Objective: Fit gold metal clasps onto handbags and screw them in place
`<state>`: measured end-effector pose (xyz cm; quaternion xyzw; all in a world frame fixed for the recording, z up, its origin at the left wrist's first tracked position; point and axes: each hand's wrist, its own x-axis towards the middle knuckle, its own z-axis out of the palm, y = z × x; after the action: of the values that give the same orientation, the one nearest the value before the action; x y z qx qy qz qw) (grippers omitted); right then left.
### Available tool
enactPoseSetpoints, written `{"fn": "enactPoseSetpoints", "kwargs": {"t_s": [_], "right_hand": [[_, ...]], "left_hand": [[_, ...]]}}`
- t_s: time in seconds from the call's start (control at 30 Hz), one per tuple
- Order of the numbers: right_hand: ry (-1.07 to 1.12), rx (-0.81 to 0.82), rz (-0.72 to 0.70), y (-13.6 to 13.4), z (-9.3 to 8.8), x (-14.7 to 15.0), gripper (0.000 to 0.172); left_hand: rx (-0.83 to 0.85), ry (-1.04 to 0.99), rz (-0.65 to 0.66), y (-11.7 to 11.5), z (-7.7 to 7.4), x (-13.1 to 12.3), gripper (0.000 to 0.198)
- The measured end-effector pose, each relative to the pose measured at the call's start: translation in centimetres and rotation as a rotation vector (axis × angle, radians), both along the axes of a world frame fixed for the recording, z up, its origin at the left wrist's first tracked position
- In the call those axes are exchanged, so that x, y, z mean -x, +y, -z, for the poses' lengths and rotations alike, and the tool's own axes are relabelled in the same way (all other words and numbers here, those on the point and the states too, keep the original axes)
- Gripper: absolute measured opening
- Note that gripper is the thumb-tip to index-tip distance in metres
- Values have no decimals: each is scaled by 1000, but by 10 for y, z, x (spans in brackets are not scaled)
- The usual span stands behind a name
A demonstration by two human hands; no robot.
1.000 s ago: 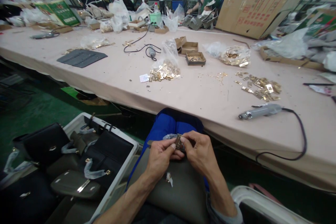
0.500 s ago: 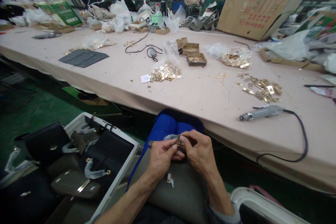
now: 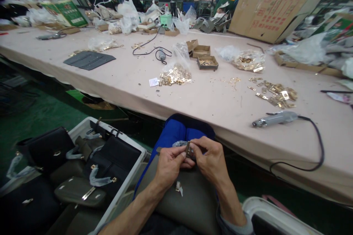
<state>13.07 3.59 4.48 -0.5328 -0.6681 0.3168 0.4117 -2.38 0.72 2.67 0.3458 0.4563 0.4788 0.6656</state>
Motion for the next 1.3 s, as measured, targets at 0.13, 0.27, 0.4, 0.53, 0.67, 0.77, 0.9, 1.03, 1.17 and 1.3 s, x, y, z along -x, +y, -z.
{"fn": "enactPoseSetpoints", "kwargs": {"t_s": [0.13, 0.27, 0.4, 0.53, 0.67, 0.77, 0.9, 1.03, 1.17, 1.3], "right_hand": [[-17, -39, -7, -1, -1, 3, 14], [-33, -56, -8, -2, 0, 5, 16], [-89, -95, -29, -1, 2, 6, 18], [-133, -117, -22, -2, 5, 10, 19], [-116, -109, 34, -3, 8, 12, 17], [-29, 0, -30, 2, 5, 2, 16], [183, 275, -441, 19, -4, -20, 29], [303, 375, -644, 35, -5, -28, 29], [333, 333, -634, 40, 1, -23, 29], [375, 361, -631, 41, 0, -23, 31]], "left_hand": [[-12, -14, 12, 0, 1, 1, 37], [-37, -10, 27, 0, 1, 2, 35], [-51, -8, 22, 0, 2, 1, 36], [-72, -19, 21, -1, 6, -1, 34], [-90, 9, 9, 0, 9, -1, 34], [-81, 101, 0, 0, 7, 1, 30], [-100, 140, 35, 0, 4, 5, 21], [-26, -47, 26, 2, 1, 6, 20], [7, -95, -66, 0, -1, 3, 23], [-176, 243, -108, -10, -5, -3, 27]]}}
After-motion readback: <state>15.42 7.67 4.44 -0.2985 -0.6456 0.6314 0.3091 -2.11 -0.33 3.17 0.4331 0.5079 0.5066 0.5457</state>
